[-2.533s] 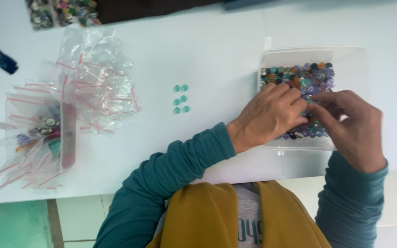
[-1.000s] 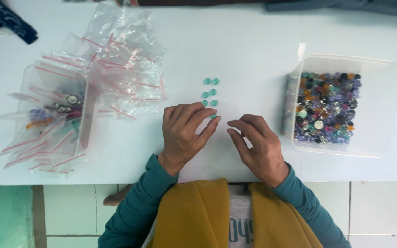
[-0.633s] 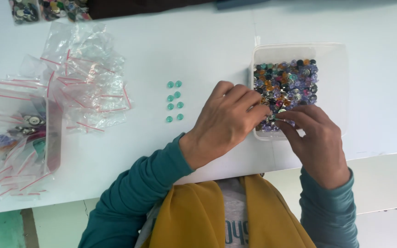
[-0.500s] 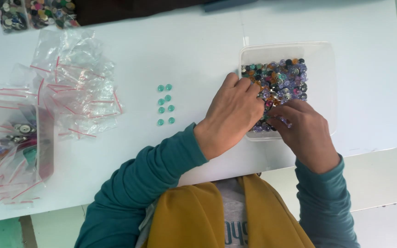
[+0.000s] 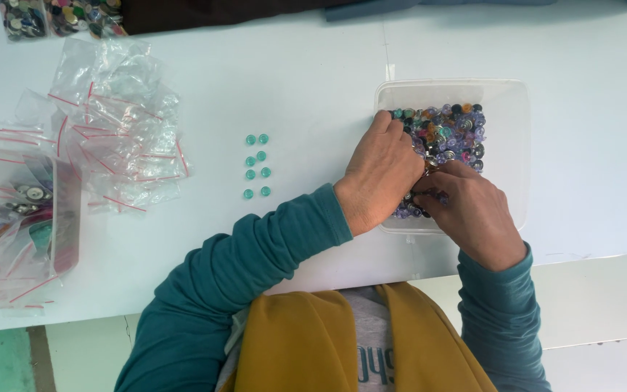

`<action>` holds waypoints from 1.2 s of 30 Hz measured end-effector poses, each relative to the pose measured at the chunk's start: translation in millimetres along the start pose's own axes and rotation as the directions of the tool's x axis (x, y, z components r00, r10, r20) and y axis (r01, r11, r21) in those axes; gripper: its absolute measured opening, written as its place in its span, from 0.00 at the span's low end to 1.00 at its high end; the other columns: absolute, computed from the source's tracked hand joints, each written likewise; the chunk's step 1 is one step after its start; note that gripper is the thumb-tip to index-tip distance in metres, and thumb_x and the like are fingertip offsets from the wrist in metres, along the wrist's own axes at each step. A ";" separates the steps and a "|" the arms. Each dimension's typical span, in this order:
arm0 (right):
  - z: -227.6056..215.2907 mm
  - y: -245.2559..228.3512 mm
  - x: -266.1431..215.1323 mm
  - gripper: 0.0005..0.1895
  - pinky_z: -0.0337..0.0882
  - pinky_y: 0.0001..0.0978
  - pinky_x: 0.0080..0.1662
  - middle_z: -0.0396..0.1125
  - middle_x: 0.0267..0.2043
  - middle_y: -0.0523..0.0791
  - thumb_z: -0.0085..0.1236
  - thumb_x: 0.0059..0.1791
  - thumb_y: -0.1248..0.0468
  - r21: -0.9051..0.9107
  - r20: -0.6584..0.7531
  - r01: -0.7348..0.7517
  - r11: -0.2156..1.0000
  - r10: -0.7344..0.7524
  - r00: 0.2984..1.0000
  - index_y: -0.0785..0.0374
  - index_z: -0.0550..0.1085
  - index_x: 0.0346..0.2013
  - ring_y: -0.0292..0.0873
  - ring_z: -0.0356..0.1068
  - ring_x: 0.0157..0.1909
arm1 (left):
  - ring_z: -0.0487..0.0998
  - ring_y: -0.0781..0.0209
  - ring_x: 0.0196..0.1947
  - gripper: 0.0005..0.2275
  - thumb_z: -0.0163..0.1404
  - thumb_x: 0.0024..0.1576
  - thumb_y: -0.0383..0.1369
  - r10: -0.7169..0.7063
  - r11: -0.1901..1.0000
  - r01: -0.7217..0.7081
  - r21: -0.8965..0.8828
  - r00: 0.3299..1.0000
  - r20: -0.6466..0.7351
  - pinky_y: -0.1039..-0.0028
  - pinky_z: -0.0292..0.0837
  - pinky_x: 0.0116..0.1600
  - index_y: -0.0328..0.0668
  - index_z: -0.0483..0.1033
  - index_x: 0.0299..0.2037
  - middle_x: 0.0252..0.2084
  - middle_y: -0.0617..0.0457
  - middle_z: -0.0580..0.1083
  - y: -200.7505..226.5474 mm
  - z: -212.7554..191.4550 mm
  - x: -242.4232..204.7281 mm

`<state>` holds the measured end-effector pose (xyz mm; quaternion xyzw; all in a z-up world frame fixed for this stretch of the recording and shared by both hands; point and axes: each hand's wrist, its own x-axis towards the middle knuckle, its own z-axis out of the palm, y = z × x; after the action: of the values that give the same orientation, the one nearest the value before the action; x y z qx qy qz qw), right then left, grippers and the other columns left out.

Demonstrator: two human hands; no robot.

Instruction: Sorting and packaging buttons into small plastic bags

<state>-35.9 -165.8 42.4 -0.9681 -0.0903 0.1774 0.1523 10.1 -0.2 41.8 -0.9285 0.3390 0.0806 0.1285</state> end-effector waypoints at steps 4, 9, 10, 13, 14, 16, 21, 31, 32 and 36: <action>-1.9 -0.4 -6.3 0.09 0.70 0.52 0.37 0.71 0.49 0.39 0.60 0.49 0.58 0.042 -0.080 0.012 0.999 -0.009 0.997 0.50 0.81 0.44 0.51 0.73 0.43 | 0.73 0.58 0.42 0.05 0.55 0.54 0.35 -0.034 0.999 0.026 -0.045 0.984 -0.176 0.62 0.60 0.55 0.69 0.79 0.32 0.36 0.63 0.75 -3.2 7.8 -9.4; -9.8 -10.9 -13.3 0.08 0.69 0.38 0.43 0.71 0.47 0.45 0.65 0.51 0.63 0.148 -0.267 0.190 0.970 -0.146 0.952 0.61 0.80 0.44 0.44 0.70 0.35 | 0.71 0.57 0.38 0.08 0.58 0.51 0.24 -0.102 0.973 -0.048 -0.224 0.784 -0.612 0.65 0.63 0.46 0.55 0.77 0.31 0.33 0.58 0.71 -29.9 -1.1 -52.8; -12.0 -18.6 -16.8 0.08 0.69 0.38 0.43 0.71 0.47 0.45 0.65 0.51 0.63 0.147 -0.260 0.207 0.967 -0.164 0.952 0.61 0.80 0.44 0.44 0.70 0.35 | 0.71 0.57 0.38 0.08 0.58 0.51 0.24 -0.118 0.973 -0.029 -0.228 0.787 -0.606 0.65 0.63 0.46 0.55 0.77 0.31 0.33 0.58 0.71 -38.3 -0.9 -63.5; -15.6 -42.9 -26.4 0.09 0.70 0.33 0.40 0.70 0.50 0.51 0.67 0.53 0.66 0.239 -0.344 0.285 0.928 -0.193 0.919 0.67 0.81 0.47 0.43 0.68 0.40 | 0.70 0.53 0.33 0.08 0.53 0.57 0.21 -0.199 0.931 -0.066 -0.359 0.734 -0.649 0.62 0.61 0.43 0.47 0.75 0.29 0.31 0.52 0.71 -64.0 2.6 -99.9; -15.7 -53.5 -29.4 0.08 0.70 0.34 0.42 0.70 0.50 0.52 0.68 0.53 0.69 0.212 -0.396 0.339 0.916 -0.237 0.887 0.69 0.81 0.46 0.45 0.68 0.41 | 0.70 0.54 0.35 0.04 0.58 0.55 0.29 -0.223 0.906 -0.070 -0.418 0.760 -0.610 0.63 0.60 0.45 0.48 0.75 0.34 0.34 0.54 0.71 -74.3 5.8 -114.6; -13.8 -75.1 -35.9 0.08 0.71 0.36 0.44 0.70 0.50 0.54 0.69 0.54 0.71 0.184 -0.442 0.402 0.897 -0.289 0.849 0.71 0.80 0.46 0.46 0.67 0.42 | 0.71 0.55 0.38 0.11 0.64 0.53 0.37 -0.255 0.877 -0.058 -0.476 0.785 -0.565 0.63 0.59 0.46 0.49 0.75 0.39 0.36 0.56 0.71 -88.4 12.3 -145.5; 4.3 -135.8 -34.8 0.08 0.70 0.32 0.36 0.67 0.47 0.52 0.66 0.51 0.70 0.243 -0.413 0.581 0.777 -0.459 0.787 0.68 0.79 0.44 0.43 0.68 0.35 | 0.72 0.60 0.39 0.08 0.61 0.58 0.37 -0.478 0.749 0.080 -0.658 0.754 -0.451 0.66 0.57 0.48 0.53 0.75 0.41 0.39 0.63 0.73 -99.6 47.9 -214.4; 88.8 -182.4 11.8 0.06 0.73 0.37 0.35 0.68 0.40 0.55 0.64 0.51 0.70 0.192 -0.307 0.592 0.783 -0.525 0.794 0.70 0.80 0.42 0.48 0.71 0.34 | 0.77 0.55 0.42 0.09 0.59 0.58 0.36 -0.612 0.576 0.256 -0.776 0.765 -0.202 0.62 0.61 0.51 0.48 0.77 0.46 0.38 0.54 0.74 -72.0 124.3 -249.6; 90.8 -184.9 11.6 0.06 0.73 0.37 0.35 0.68 0.40 0.55 0.64 0.51 0.70 0.167 -0.297 0.584 0.794 -0.525 0.798 0.70 0.80 0.41 0.48 0.71 0.33 | 0.76 0.55 0.43 0.09 0.58 0.58 0.36 -0.617 0.579 0.259 -0.773 0.758 -0.209 0.62 0.62 0.51 0.48 0.77 0.46 0.39 0.54 0.74 -71.3 129.2 -249.6; 101.9 -181.9 15.3 0.07 0.71 0.35 0.34 0.69 0.40 0.54 0.65 0.51 0.67 0.079 -0.285 0.567 0.820 -0.527 0.801 0.67 0.81 0.42 0.46 0.69 0.32 | 0.76 0.56 0.42 0.09 0.58 0.58 0.37 -0.628 0.594 0.263 -0.761 0.743 -0.233 0.62 0.62 0.50 0.48 0.77 0.46 0.39 0.55 0.73 -73.1 137.8 -247.7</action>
<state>-81.6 34.9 6.3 -0.8994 -0.3319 0.0089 0.2844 -138.6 244.8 -17.5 -0.9516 0.0519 -0.0692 -0.2950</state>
